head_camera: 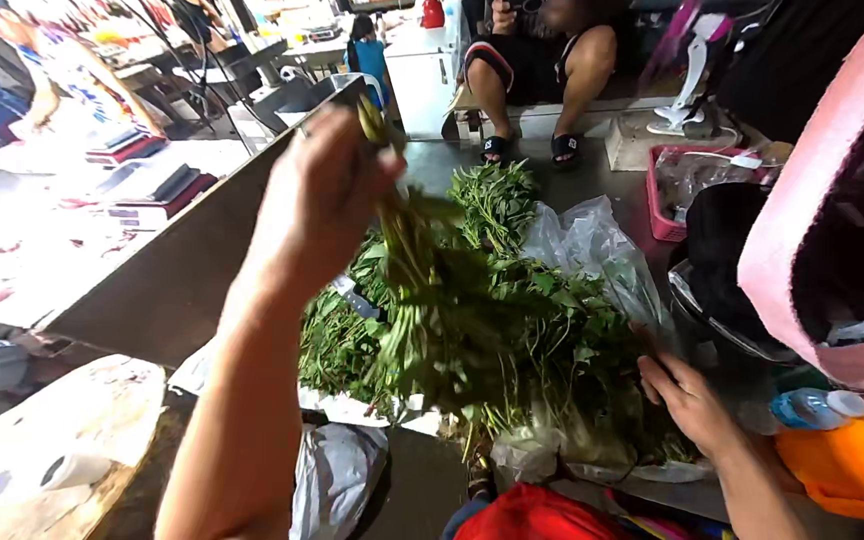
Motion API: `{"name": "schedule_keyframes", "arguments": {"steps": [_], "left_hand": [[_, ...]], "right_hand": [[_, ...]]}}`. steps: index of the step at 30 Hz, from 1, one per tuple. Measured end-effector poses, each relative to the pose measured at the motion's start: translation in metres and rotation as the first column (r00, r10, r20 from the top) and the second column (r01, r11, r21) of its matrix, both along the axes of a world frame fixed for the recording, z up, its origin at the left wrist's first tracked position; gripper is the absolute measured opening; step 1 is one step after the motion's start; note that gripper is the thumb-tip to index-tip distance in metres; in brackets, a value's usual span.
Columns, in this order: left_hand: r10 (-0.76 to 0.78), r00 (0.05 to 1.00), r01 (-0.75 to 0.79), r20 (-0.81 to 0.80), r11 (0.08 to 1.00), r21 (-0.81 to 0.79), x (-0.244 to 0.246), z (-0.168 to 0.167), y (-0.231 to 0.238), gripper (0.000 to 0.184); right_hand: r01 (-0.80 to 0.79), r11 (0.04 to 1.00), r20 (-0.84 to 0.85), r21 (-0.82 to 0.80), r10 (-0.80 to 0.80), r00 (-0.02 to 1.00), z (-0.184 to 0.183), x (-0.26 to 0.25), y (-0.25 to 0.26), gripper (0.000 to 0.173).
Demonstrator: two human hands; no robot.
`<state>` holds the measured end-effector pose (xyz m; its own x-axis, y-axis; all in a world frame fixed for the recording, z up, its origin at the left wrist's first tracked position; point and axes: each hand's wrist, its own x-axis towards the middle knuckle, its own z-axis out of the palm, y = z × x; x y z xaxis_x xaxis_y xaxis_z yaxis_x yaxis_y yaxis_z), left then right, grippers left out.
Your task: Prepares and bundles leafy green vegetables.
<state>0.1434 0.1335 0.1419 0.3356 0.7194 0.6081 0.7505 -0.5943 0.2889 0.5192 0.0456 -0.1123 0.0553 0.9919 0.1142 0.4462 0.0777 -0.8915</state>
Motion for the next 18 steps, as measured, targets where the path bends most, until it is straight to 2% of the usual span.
{"name": "schedule_keyframes", "arguments": {"steps": [3, 8, 12, 15, 18], "left_hand": [[0.060, 0.995, -0.058, 0.078, 0.998, -0.028, -0.008, 0.023, 0.035, 0.036], [0.177, 0.958, -0.123, 0.227, 0.965, -0.234, -0.002, 0.035, 0.082, 0.035], [0.172, 0.894, -0.055, 0.415, 0.959, -0.278, -0.017, 0.031, 0.142, 0.026], [0.242, 0.867, -0.107, 0.436, 0.944, -0.313, -0.024, 0.035, 0.179, 0.026], [0.184, 0.838, -0.013, 0.514, 0.948, -0.319, -0.040, 0.030, 0.225, 0.025]], "right_hand": [[0.041, 0.997, -0.059, -0.069, -0.046, 0.997, -0.012, 0.013, -0.009, 0.054], [0.059, 0.991, -0.134, -0.121, -0.075, 0.988, -0.033, 0.034, -0.023, 0.055], [0.106, 0.977, -0.172, -0.183, -0.138, 0.975, -0.036, 0.038, -0.034, 0.052], [0.148, 0.966, -0.204, -0.211, -0.192, 0.960, -0.039, 0.036, -0.039, 0.050], [0.260, 0.919, -0.189, -0.298, -0.324, 0.927, -0.030, 0.019, -0.040, 0.046]]}}
